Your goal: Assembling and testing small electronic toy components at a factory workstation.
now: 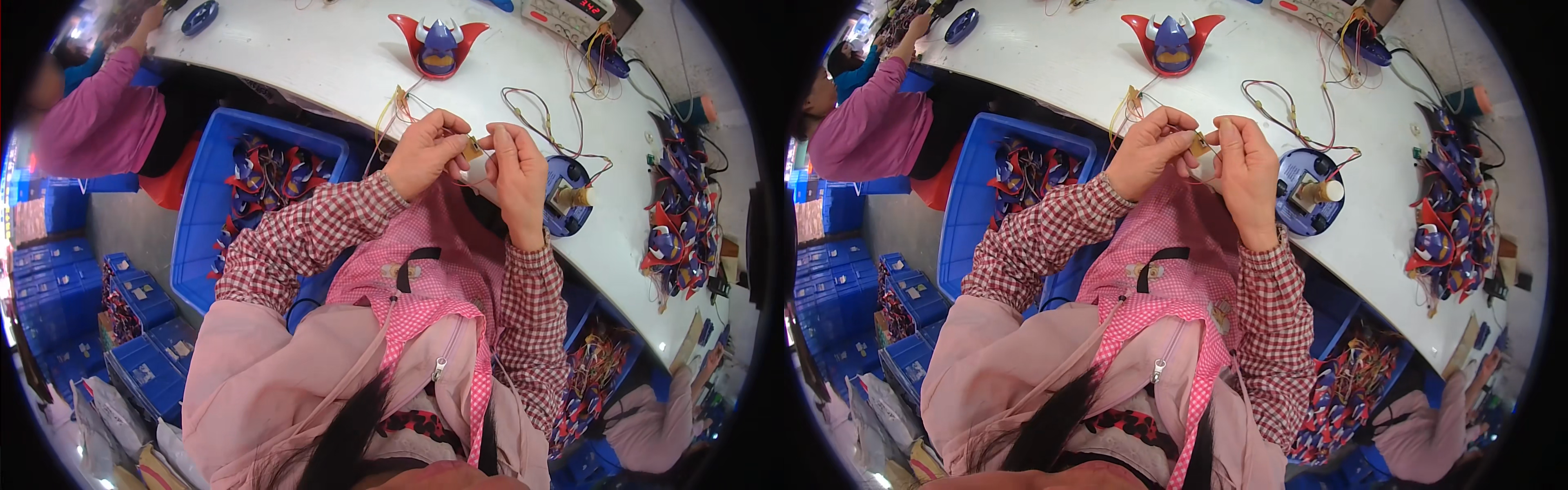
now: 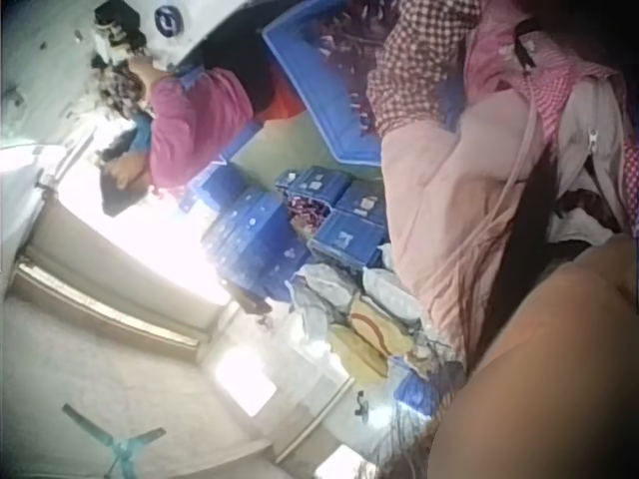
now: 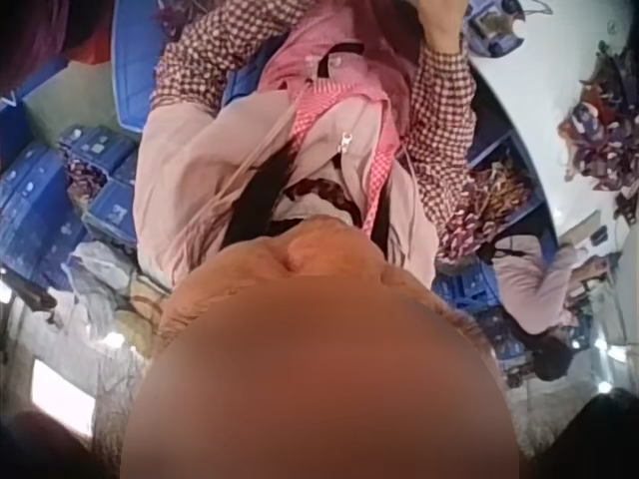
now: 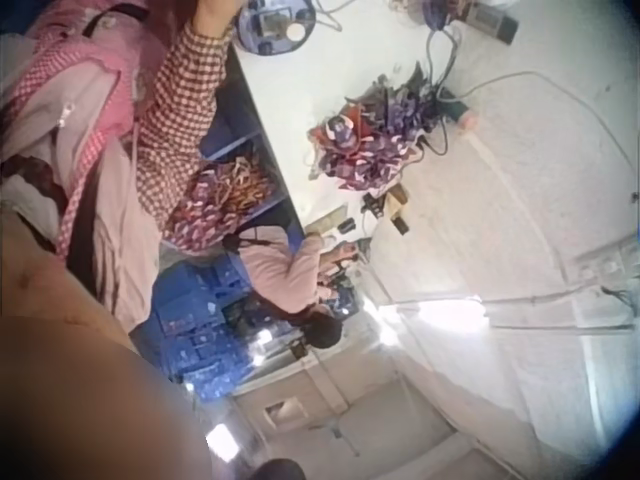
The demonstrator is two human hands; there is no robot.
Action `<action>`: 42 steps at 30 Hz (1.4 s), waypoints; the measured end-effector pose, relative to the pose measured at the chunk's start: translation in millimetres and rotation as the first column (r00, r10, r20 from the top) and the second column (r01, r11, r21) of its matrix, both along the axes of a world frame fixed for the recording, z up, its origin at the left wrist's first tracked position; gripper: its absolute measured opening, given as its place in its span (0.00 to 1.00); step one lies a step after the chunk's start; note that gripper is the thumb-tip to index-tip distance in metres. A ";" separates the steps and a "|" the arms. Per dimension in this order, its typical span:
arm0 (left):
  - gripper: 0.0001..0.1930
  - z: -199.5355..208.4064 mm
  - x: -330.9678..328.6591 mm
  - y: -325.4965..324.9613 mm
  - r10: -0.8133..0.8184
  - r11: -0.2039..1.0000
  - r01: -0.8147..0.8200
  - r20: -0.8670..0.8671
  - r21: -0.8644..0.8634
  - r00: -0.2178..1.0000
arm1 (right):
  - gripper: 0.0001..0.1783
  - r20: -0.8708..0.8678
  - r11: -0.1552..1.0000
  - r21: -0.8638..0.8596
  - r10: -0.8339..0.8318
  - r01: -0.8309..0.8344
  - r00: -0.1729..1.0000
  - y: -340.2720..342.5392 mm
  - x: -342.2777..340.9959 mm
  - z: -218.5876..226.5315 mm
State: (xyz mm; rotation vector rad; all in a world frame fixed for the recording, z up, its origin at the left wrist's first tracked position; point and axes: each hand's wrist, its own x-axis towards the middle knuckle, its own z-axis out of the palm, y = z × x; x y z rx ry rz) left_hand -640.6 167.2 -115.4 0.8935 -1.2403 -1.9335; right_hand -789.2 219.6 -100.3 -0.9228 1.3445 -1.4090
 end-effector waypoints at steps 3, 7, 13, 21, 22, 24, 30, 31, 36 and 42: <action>0.10 4.9 2.4 1.4 -0.005 1.000 0.005 0.017 0.027 1.000 | 0.11 0.053 0.999 0.044 -0.015 0.013 0.998 1.8 -1.0 -3.4; 0.10 6.1 5.7 -2.2 -0.019 1.000 0.020 0.058 0.000 0.998 | 0.12 0.051 0.981 0.166 0.093 -0.100 0.994 4.0 -6.9 1.6; 0.11 -0.9 7.6 -4.0 -0.082 0.996 0.084 0.051 -0.029 0.995 | 0.13 -0.112 0.971 0.066 0.235 -0.229 0.966 4.9 0.2 -11.3; 0.16 28.0 28.8 30.4 0.071 0.962 0.005 0.267 -0.274 0.961 | 0.13 -0.375 0.997 0.025 0.078 -0.075 0.924 -0.4 -7.0 -20.2; 0.16 27.6 40.3 34.9 0.183 0.879 0.009 0.354 -0.478 0.917 | 0.13 -0.543 0.998 -0.025 0.040 -0.064 0.839 -2.0 -8.4 -22.8; 0.17 30.4 59.0 27.7 0.306 0.755 0.043 0.409 -0.654 0.860 | 0.13 -0.812 0.990 -0.122 -0.058 -0.071 0.581 -2.0 -8.5 -25.5; 0.21 3.9 81.5 -75.5 0.550 0.105 0.516 0.481 -0.850 0.683 | 0.09 -0.808 0.804 -0.572 -0.520 -0.161 0.276 14.3 15.8 7.1; 0.20 2.1 84.6 -82.7 0.481 0.143 0.548 0.542 -0.824 0.689 | 0.10 -0.747 0.771 -0.610 -0.481 -0.185 0.459 27.7 22.3 9.1; 0.15 2.4 77.1 -99.4 0.264 0.164 0.611 0.631 -0.775 0.729 | 0.19 -0.592 0.902 -0.016 0.338 -0.431 0.732 62.9 69.0 -60.7; 0.11 7.5 62.3 -104.5 0.218 0.053 0.649 0.643 -0.759 0.734 | 0.42 -0.306 0.901 0.166 0.434 -0.402 0.847 -9.1 103.6 -141.2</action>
